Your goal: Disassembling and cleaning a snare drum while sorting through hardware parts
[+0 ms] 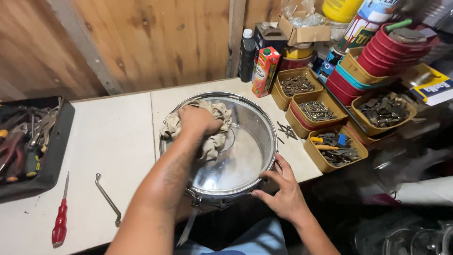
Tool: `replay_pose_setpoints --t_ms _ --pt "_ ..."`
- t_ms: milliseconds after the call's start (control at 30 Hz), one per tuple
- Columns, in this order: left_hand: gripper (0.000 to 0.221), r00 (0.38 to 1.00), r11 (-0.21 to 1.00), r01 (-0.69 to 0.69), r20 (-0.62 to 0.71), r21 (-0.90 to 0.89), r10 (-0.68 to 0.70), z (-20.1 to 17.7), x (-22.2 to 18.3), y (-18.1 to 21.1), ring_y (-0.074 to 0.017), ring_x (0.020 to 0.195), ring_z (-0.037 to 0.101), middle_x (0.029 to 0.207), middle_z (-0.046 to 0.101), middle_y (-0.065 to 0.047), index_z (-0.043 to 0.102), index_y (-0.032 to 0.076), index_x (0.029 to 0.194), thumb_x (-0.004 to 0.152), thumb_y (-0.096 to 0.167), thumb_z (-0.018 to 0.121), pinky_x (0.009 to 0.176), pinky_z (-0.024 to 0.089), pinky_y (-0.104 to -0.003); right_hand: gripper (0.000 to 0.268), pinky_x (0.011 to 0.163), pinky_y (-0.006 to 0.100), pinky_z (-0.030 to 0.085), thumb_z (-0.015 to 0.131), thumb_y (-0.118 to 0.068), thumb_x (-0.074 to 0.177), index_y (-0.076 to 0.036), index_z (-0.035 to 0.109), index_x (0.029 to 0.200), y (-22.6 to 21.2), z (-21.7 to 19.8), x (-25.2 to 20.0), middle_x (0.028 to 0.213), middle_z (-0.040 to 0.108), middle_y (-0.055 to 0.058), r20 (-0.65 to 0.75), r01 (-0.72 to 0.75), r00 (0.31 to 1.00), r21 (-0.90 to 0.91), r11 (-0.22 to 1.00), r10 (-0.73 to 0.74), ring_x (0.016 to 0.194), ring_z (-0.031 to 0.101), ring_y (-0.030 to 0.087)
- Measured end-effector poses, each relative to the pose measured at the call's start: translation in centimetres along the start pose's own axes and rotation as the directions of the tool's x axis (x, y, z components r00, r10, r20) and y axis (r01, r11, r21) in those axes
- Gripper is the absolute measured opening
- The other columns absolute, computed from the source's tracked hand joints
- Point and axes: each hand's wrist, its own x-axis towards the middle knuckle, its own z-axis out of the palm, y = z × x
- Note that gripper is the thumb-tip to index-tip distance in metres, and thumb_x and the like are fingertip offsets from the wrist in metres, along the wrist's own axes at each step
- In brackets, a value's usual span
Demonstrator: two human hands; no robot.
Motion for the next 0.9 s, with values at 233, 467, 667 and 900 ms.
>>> replay_pose_setpoints --t_ms 233,467,667,900 --pt "0.084 0.984 0.982 -0.147 -0.079 0.12 0.157 3.3 -4.9 2.1 -0.0416 0.125 0.055 0.134 0.062 -0.028 0.062 0.0 0.133 0.092 0.068 0.037 0.103 0.037 -0.055 0.041 0.125 0.046 0.031 0.095 -0.018 0.068 -0.011 0.076 0.104 -0.2 0.0 0.0 0.159 0.032 0.026 -0.005 -0.019 1.0 0.031 0.999 0.019 0.15 0.039 0.034" --pt "0.082 0.992 0.993 -0.113 -0.066 -0.025 0.111 2.2 -0.7 -1.0 -0.0388 0.139 0.046 0.147 0.054 -0.024 0.069 0.006 0.131 0.085 0.069 0.04 0.114 0.027 -0.055 0.044 0.124 0.047 0.033 0.096 -0.02 0.067 -0.01 0.075 0.104 0.0 -0.1 0.0 0.157 0.034 0.027 0.014 0.014 1.0 -0.01 1.0 -0.014 0.148 0.041 0.037" --pt "0.085 0.999 0.999 -0.04 -0.002 -0.005 0.04 1.0 0.2 -0.1 -0.0378 0.142 0.042 0.152 0.05 -0.022 0.058 0.004 0.141 0.089 0.07 0.05 0.115 0.03 -0.055 0.042 0.124 0.046 0.033 0.095 -0.019 0.067 -0.012 0.076 0.104 0.1 0.2 -0.2 0.159 0.033 0.026 -0.008 -0.008 1.0 0.013 1.0 0.008 0.147 0.043 0.035" --pt "0.086 0.962 0.962 -0.253 -0.084 0.102 0.262 4.6 -5.5 1.1 -0.038 0.132 0.051 0.141 0.057 -0.025 0.061 0.002 0.134 0.088 0.073 0.044 0.109 0.035 -0.055 0.043 0.125 0.046 0.031 0.095 -0.015 0.067 -0.011 0.075 0.105 0.0 0.1 -0.2 0.159 0.031 0.025 -0.003 0.004 1.0 0.054 0.999 -0.004 0.148 0.042 0.037"
